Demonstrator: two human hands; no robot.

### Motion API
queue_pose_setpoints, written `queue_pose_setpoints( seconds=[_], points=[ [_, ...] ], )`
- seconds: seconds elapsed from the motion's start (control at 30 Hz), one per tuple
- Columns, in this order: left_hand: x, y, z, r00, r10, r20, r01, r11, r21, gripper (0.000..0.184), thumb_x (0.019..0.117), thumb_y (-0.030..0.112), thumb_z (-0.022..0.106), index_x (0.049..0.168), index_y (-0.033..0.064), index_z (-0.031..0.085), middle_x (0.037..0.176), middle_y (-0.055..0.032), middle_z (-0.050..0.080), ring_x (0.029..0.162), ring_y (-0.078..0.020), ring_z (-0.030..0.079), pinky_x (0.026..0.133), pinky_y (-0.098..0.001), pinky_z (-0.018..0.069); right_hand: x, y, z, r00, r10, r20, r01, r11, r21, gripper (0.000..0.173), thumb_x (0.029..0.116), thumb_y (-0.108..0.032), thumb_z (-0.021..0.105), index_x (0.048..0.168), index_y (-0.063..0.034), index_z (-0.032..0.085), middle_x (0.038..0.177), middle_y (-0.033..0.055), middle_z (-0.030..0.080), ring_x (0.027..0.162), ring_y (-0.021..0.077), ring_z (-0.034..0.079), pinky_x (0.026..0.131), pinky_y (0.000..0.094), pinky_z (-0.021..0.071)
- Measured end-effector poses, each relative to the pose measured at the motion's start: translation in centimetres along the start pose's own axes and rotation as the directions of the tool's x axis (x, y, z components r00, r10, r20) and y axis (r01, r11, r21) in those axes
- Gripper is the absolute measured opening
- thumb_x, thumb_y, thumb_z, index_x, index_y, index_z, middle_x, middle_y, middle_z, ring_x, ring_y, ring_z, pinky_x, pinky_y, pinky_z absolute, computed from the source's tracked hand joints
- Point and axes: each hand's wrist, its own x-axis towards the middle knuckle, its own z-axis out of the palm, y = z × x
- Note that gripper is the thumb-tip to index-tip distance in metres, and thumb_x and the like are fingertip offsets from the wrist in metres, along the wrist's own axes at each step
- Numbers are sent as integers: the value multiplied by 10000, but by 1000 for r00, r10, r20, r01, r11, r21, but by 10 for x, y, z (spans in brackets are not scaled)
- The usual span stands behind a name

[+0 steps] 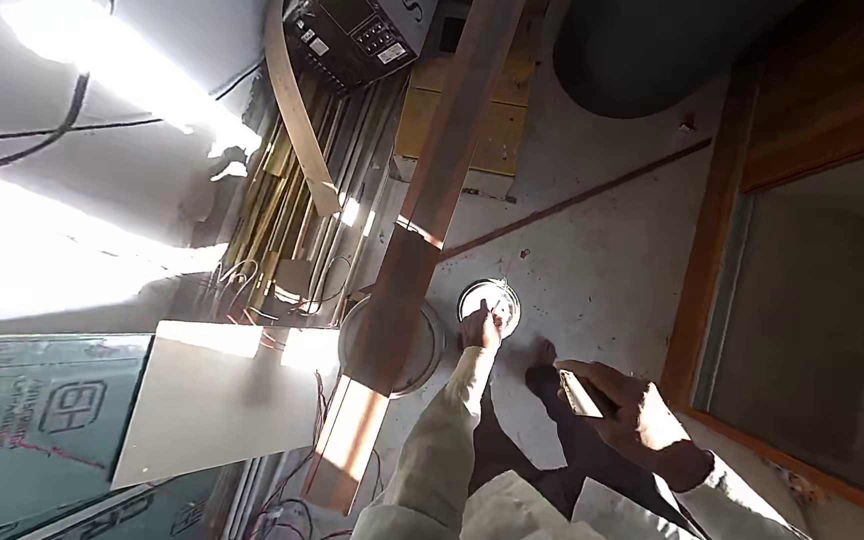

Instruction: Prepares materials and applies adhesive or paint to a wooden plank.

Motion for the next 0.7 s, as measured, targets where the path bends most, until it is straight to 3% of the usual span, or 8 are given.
queue_pose_setpoints(
  seconds=[0.13,0.23,0.3,0.43,0.5,0.57,0.63,0.7],
  points=[
    [121,3,38,998,-38,-41,37,999,-29,420,1041,196,553,1389,-40,557,1215,-251,697,1191,-397,654,1061,-543,465,102,108,39,999,-22,33,19,997,72,333,936,-303,664,1217,-137,727,1002,-27,756,866,47,712,793,267,612],
    [210,-8,71,993,-74,-87,67,994,-82,348,1060,187,514,1312,-40,593,1155,-272,697,1151,-427,658,1017,-581,471,186,206,93,990,-144,-7,144,988,54,321,904,-187,664,1179,-36,730,985,87,762,769,182,727,682,392,612],
    [256,-19,94,988,-137,-71,129,986,-102,345,1076,187,471,1323,-29,578,1175,-275,692,1166,-434,653,1022,-592,470,233,259,126,991,-136,-3,136,984,114,306,937,-110,652,1202,38,690,1023,158,755,826,253,743,743,443,620],
    [325,-42,142,974,-175,-143,158,980,-119,332,1085,205,458,1281,-27,593,1150,-258,698,1136,-419,664,995,-583,479,313,345,185,994,-83,-77,99,967,236,285,1032,-177,579,1194,38,673,932,121,747,730,148,710,682,319,603],
    [342,-59,162,962,-170,-214,142,980,-140,332,1081,216,484,1254,-39,608,1130,-259,704,1115,-426,671,983,-590,479,339,374,208,994,-92,-53,103,965,243,315,1056,-241,569,1187,22,681,907,94,737,697,107,684,657,275,585],
    [354,-74,171,929,-164,-331,118,981,-154,328,1079,226,494,1207,-46,624,1078,-257,713,1061,-427,689,948,-595,495,369,388,227,994,-111,-22,113,965,238,329,1067,-278,557,1157,14,678,886,86,728,676,111,664,653,290,565],
    [364,-94,173,869,-151,-472,79,982,-169,330,1065,222,528,1188,-63,639,1033,-269,717,1016,-443,699,907,-608,507,398,384,242,988,-154,13,146,958,246,341,1075,-309,545,1111,10,659,875,78,721,672,113,673,663,307,579],
    [379,-118,166,794,-211,-570,114,973,-201,339,1047,212,568,1231,-68,622,1091,-282,702,1062,-451,684,929,-609,504,422,379,257,969,-240,53,223,949,223,336,1071,-313,552,1080,6,656,866,81,711,672,125,673,664,319,579]
  ],
)
